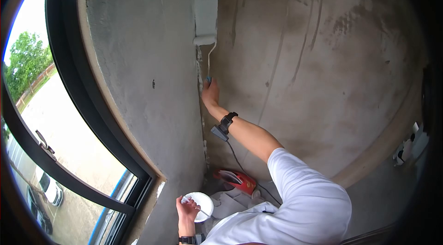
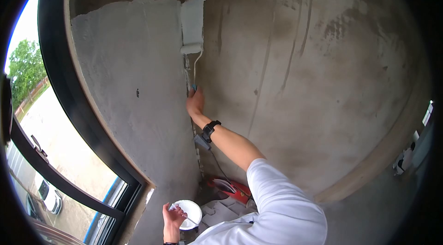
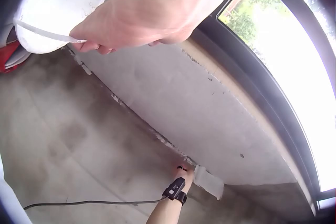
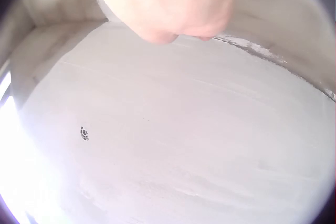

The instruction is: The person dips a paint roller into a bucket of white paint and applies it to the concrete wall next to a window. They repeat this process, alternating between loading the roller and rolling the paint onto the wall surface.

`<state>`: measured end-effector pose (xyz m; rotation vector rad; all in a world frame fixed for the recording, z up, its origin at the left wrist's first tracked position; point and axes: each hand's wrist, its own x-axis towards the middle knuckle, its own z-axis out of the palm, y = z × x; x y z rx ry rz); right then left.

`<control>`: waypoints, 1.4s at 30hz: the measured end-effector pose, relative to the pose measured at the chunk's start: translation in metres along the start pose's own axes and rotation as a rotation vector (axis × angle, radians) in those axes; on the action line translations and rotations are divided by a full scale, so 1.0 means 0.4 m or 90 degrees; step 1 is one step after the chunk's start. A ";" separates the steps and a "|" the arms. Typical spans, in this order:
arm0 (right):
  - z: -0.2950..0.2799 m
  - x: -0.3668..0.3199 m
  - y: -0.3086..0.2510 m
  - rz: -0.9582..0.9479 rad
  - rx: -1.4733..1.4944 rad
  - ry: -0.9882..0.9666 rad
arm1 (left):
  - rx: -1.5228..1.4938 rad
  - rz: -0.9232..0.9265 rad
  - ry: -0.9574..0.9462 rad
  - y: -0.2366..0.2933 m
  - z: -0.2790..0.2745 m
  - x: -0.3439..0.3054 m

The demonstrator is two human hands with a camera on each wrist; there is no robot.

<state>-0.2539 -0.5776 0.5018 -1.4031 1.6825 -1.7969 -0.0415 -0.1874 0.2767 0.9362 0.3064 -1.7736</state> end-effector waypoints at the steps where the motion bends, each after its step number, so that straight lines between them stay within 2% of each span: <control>1: -0.002 0.011 -0.011 -0.005 0.009 0.004 | -0.002 0.000 0.000 0.005 -0.002 0.003; 8: -0.032 0.137 -0.157 -0.069 0.007 0.024 | -0.011 0.043 0.033 -0.010 0.028 -0.036; 12: -0.019 0.240 -0.235 -0.097 0.136 0.060 | -0.033 0.039 0.022 -0.009 0.021 -0.030; 15: -0.044 0.315 -0.312 -0.113 0.140 0.088 | -0.023 0.051 0.015 -0.012 0.022 -0.032; 17: -0.078 0.323 -0.334 -0.083 0.151 0.047 | -0.031 0.055 0.022 -0.012 0.029 -0.036; 19: -0.089 0.319 -0.309 -0.052 0.161 0.011 | -0.028 0.061 0.022 -0.011 0.031 -0.032; 22: -0.081 0.279 -0.199 -0.097 0.174 0.057 | -0.032 0.050 0.035 -0.008 0.032 -0.019; 24: -0.065 0.256 -0.095 -0.037 0.164 0.019 | -0.028 0.050 0.037 -0.008 0.036 -0.020; 26: -0.109 0.163 -0.076 -0.063 0.141 0.030 | -0.026 0.052 0.039 -0.010 0.037 -0.023; 28: -0.135 0.094 -0.038 -0.009 0.089 0.002 | -0.028 0.051 0.039 -0.010 0.030 -0.022; 32: -0.142 -0.003 0.061 -0.002 0.072 0.004 | -0.025 0.048 0.009 -0.006 -0.002 -0.010; 34: -0.137 -0.019 0.073 -0.023 0.091 0.034 | -0.044 0.050 0.054 -0.011 0.009 -0.022; 37: -0.134 0.019 0.054 -0.002 0.048 0.012 | -0.034 0.048 0.009 -0.012 -0.011 -0.030; 42: -0.098 0.174 -0.069 -0.004 0.200 -0.007 | -0.033 0.075 0.055 -0.021 -0.006 -0.048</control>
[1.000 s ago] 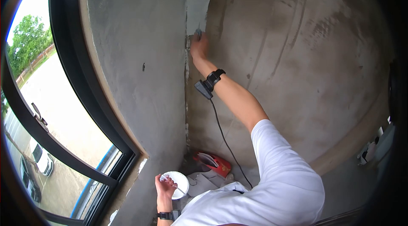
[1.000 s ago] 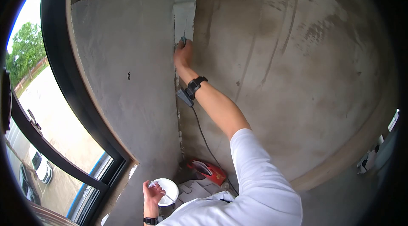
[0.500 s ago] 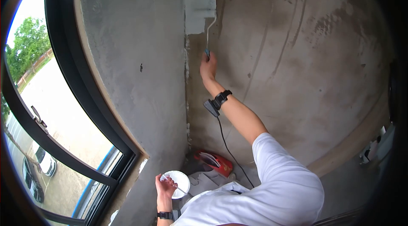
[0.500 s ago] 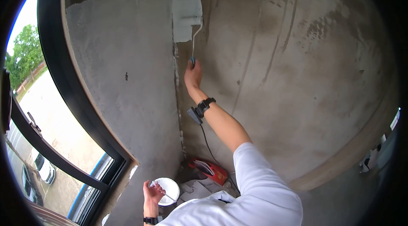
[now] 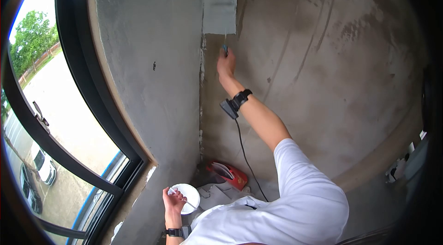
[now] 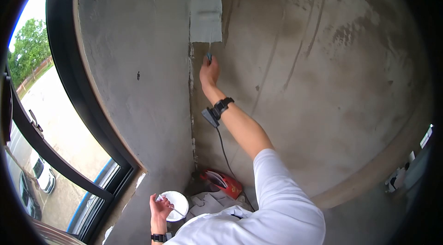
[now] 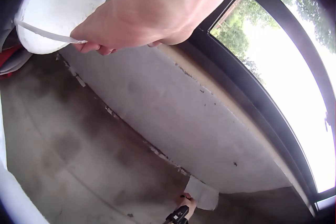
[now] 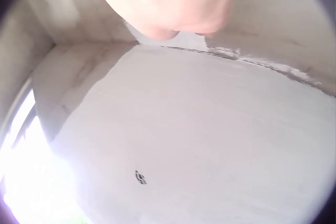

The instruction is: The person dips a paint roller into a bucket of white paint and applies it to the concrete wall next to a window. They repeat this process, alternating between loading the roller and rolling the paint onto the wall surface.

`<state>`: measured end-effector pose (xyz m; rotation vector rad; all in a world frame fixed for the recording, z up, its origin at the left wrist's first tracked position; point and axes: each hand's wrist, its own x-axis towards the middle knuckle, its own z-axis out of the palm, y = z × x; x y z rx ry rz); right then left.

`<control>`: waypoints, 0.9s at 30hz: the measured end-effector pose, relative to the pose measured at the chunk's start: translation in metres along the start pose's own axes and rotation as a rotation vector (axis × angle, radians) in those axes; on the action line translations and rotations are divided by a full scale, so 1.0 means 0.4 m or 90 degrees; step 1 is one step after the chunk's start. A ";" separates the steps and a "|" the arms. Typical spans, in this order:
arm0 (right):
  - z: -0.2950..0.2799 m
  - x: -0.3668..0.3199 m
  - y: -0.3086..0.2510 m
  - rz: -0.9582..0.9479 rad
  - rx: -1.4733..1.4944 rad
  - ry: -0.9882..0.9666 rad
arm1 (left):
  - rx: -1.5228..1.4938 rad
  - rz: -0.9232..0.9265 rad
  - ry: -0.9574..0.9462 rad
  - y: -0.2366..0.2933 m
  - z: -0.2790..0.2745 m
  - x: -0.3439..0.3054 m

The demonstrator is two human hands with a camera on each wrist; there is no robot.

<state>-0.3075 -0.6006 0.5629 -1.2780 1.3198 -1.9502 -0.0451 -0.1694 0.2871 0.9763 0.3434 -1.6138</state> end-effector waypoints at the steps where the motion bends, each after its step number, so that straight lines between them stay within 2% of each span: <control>1: 0.011 0.033 -0.036 0.013 0.024 -0.009 | 0.000 0.000 0.000 0.000 -0.004 0.000; 3: 0.037 0.109 -0.080 -0.037 0.039 0.013 | 0.005 0.007 -0.019 -0.003 -0.009 -0.004; 6: 0.041 0.167 -0.169 -0.027 0.017 0.022 | 0.002 0.008 -0.039 -0.002 -0.021 -0.009; 10: 0.042 0.182 -0.125 -0.080 0.070 0.050 | -0.001 0.012 -0.033 0.000 -0.029 -0.012; 13: -0.015 0.104 -0.077 -0.052 0.065 0.030 | -0.005 0.012 -0.026 0.004 -0.028 -0.018; 15: -0.060 0.032 -0.049 0.052 -0.016 -0.014 | -0.011 0.004 -0.036 0.005 -0.035 -0.014; 17: -0.087 -0.035 0.000 0.103 0.037 -0.035 | -0.007 0.007 -0.028 0.004 -0.031 -0.013; 20: -0.105 -0.114 0.121 0.076 0.007 -0.002 | -0.005 0.015 -0.017 0.007 -0.037 -0.011; 21: -0.110 -0.146 0.142 0.107 0.020 -0.018 | -0.005 0.018 -0.015 0.009 -0.041 -0.009; 23: -0.118 -0.199 0.143 0.138 0.031 -0.035 | -0.005 0.020 -0.017 0.011 -0.048 -0.006; 25: -0.125 -0.241 0.101 0.224 0.058 -0.030 | -0.004 0.020 -0.018 0.014 -0.062 -0.001; 27: -0.122 -0.229 0.121 0.223 0.049 -0.023 | -0.027 0.018 -0.035 0.015 -0.080 0.008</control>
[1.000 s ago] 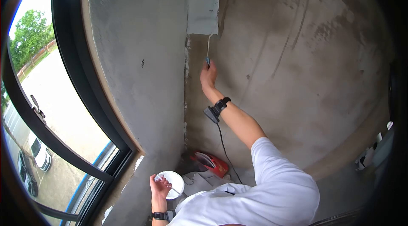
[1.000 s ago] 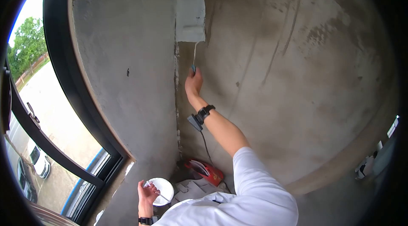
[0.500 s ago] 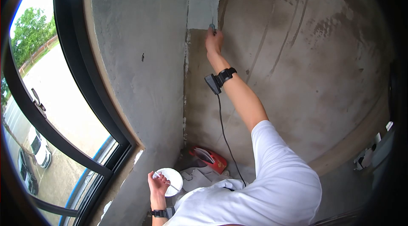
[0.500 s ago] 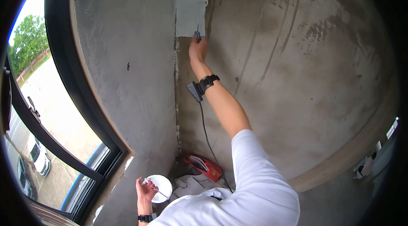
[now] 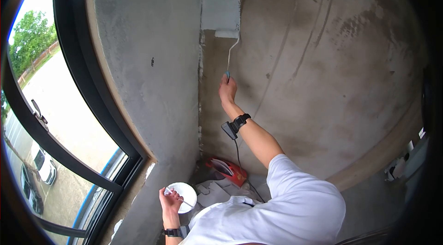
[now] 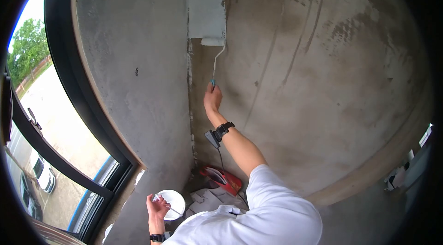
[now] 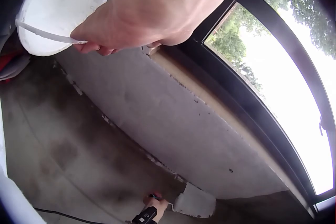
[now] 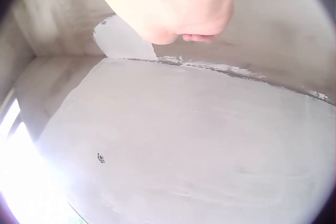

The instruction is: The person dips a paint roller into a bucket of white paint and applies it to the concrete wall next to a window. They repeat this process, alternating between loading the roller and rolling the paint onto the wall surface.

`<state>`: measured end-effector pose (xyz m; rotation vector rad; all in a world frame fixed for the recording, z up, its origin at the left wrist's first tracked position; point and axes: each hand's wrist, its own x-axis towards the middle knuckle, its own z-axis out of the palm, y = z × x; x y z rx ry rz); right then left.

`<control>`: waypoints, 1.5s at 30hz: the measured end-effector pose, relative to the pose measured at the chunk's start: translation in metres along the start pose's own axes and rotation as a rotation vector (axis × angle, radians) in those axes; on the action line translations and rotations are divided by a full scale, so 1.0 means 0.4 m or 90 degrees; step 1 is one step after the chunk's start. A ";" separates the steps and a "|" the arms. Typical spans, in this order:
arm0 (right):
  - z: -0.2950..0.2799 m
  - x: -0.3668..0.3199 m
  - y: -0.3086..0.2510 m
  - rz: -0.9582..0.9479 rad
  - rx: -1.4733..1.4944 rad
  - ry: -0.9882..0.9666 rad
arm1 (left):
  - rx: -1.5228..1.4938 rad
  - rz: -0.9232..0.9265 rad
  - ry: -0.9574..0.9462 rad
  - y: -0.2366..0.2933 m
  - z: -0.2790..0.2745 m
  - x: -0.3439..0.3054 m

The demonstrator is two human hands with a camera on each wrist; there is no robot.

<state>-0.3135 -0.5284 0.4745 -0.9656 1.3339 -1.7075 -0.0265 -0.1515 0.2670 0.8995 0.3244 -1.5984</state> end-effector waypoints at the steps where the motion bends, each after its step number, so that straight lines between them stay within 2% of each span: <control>1: 0.007 0.033 0.013 -0.064 -0.024 0.009 | -0.001 -0.002 0.000 -0.001 0.001 0.000; 2: 0.015 0.065 0.024 -0.129 -0.049 0.019 | -0.002 -0.002 -0.001 0.001 0.000 0.004; 5: 0.044 0.088 -0.119 -0.097 -0.031 0.001 | -0.003 -0.008 -0.009 0.002 -0.009 0.004; 9: 0.094 0.173 -0.275 -0.152 -0.028 -0.001 | 0.008 -0.013 -0.014 -0.004 -0.016 0.009; 11: 0.117 0.226 -0.345 -0.213 -0.085 0.053 | 0.008 -0.015 -0.002 -0.007 -0.009 0.004; 13: 0.141 0.363 -0.343 -0.294 -0.026 0.039 | 0.007 -0.015 0.013 -0.007 0.000 0.001; 15: 0.130 0.346 -0.388 -0.292 -0.038 0.031 | 0.013 -0.025 -0.002 -0.009 0.000 0.000; 18: 0.131 0.313 -0.368 -0.314 -0.101 0.054 | 0.019 -0.029 -0.014 -0.015 -0.004 0.016; 20: 0.118 0.211 -0.363 -0.330 -0.255 0.065 | 0.019 -0.033 -0.015 -0.018 0.001 0.022; 28: 0.125 0.142 -0.089 -0.322 -0.321 0.044 | 0.045 -0.043 0.004 -0.032 0.034 0.029; 30: 0.142 0.144 -0.031 -0.290 -0.396 0.020 | 0.052 -0.026 0.020 -0.038 0.033 0.032; 31: 0.155 0.135 -0.036 -0.297 -0.390 0.022 | 0.048 -0.040 0.017 -0.037 0.026 0.041; 33: 0.161 0.097 -0.024 -0.229 -0.344 0.018 | 0.034 -0.058 0.032 -0.036 0.012 0.057; 40: 0.142 0.044 0.193 -0.262 -0.276 0.042 | 0.031 -0.035 0.068 -0.040 0.040 0.044; 42: 0.121 0.009 0.260 -0.158 -0.328 0.013 | 0.023 -0.039 0.062 -0.039 0.026 0.052; 45: 0.092 -0.049 0.374 -0.140 -0.331 0.028 | 0.026 -0.030 0.075 -0.037 0.021 0.047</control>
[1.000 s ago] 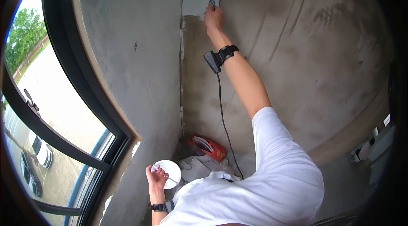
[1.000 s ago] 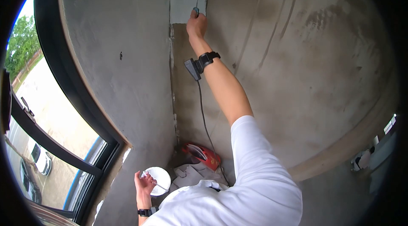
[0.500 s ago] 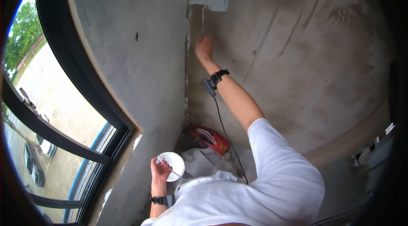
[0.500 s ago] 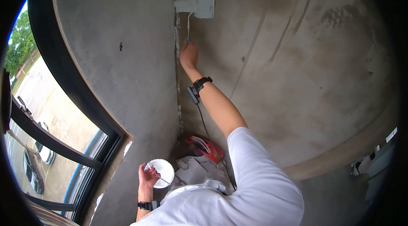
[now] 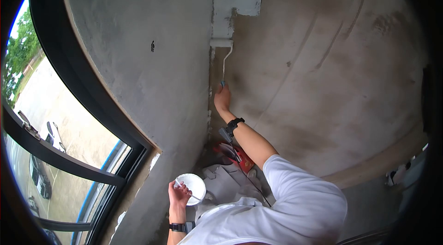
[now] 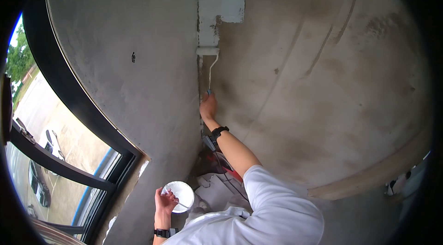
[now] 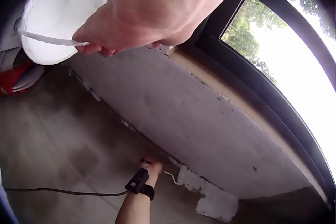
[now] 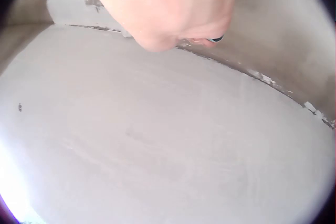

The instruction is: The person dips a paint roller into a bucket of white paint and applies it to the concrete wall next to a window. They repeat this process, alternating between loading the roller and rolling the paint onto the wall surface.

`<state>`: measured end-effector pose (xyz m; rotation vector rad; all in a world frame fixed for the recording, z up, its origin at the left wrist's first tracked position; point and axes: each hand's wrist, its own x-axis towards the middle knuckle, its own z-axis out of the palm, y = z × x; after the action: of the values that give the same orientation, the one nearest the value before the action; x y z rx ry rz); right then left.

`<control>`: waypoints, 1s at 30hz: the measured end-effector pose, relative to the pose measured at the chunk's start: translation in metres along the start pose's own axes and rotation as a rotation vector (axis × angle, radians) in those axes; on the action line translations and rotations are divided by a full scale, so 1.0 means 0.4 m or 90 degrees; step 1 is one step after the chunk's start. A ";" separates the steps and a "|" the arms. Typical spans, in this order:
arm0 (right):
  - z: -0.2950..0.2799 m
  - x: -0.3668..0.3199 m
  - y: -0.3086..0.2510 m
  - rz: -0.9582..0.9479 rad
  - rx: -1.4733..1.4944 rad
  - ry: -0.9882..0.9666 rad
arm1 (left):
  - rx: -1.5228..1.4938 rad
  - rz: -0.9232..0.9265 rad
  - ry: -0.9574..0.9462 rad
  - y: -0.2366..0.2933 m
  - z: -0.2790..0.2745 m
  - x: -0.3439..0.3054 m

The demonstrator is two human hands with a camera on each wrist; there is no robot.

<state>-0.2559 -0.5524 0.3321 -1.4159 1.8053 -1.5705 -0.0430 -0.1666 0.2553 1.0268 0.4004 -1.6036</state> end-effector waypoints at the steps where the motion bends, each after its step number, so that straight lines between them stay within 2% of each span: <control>1: 0.006 -0.012 0.021 0.006 -0.001 -0.007 | 0.006 0.004 -0.007 0.004 0.000 0.000; 3: 0.011 -0.054 0.085 0.114 -0.103 -0.070 | 0.017 0.006 -0.011 0.012 0.004 -0.005; 7: -0.041 -0.119 0.128 0.090 -0.111 -0.055 | 0.052 0.005 -0.021 0.024 0.037 -0.020; 8: -0.059 -0.125 0.152 0.061 -0.126 -0.067 | 0.054 -0.007 -0.044 0.027 0.039 -0.015; 10: -0.116 -0.175 0.217 0.031 -0.146 -0.113 | 0.071 0.000 -0.010 0.030 0.075 -0.026; 11: -0.164 -0.199 0.223 0.021 -0.146 -0.131 | 0.083 -0.005 -0.053 0.038 0.079 -0.026; 13: -0.299 -0.260 0.204 0.076 -0.165 -0.263 | 0.097 0.009 -0.039 0.045 0.102 -0.015; 14: -0.336 -0.304 0.276 0.115 -0.099 -0.314 | 0.106 0.006 -0.034 0.051 0.112 -0.008; 15: -0.400 -0.343 0.274 0.132 -0.105 -0.364 | 0.113 0.001 -0.033 0.052 0.119 0.001; 17: -0.524 -0.401 0.212 0.258 -0.067 -0.505 | 0.131 -0.013 -0.054 0.053 0.126 0.028; 19: -0.616 -0.450 0.152 0.280 -0.069 -0.584 | 0.171 -0.025 -0.051 0.044 0.160 0.038; 20: -0.647 -0.467 0.141 0.231 -0.107 -0.625 | 0.175 -0.049 -0.087 0.045 0.164 0.060; 21: -0.675 -0.490 0.135 0.250 -0.110 -0.624 | 0.177 -0.075 -0.120 0.044 0.159 0.077; 22: -0.691 -0.502 0.128 0.189 -0.104 -0.650 | 0.195 -0.083 -0.155 0.040 0.166 0.089; 23: -0.704 -0.504 0.112 0.126 -0.099 -0.674 | 0.199 -0.082 -0.122 0.033 0.180 0.103; 24: -0.712 -0.502 0.068 0.194 -0.127 -0.709 | 0.215 -0.083 -0.133 0.024 0.194 0.102; 25: -0.710 -0.515 0.070 0.204 -0.128 -0.704 | 0.231 -0.082 -0.147 0.017 0.211 0.104; 27: -0.702 -0.530 0.081 0.060 -0.147 -0.718 | 0.248 -0.099 -0.155 0.001 0.234 0.113; 28: -0.692 -0.534 0.087 0.066 -0.148 -0.715 | 0.259 -0.105 -0.165 -0.008 0.247 0.117; 30: -0.660 -0.547 0.102 0.003 -0.159 -0.743 | 0.273 -0.117 -0.172 -0.029 0.268 0.115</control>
<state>-0.3865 -0.2336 0.3080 -1.8355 1.2319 -0.2704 -0.0962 -0.2690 0.2765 1.0905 -0.0399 -2.0182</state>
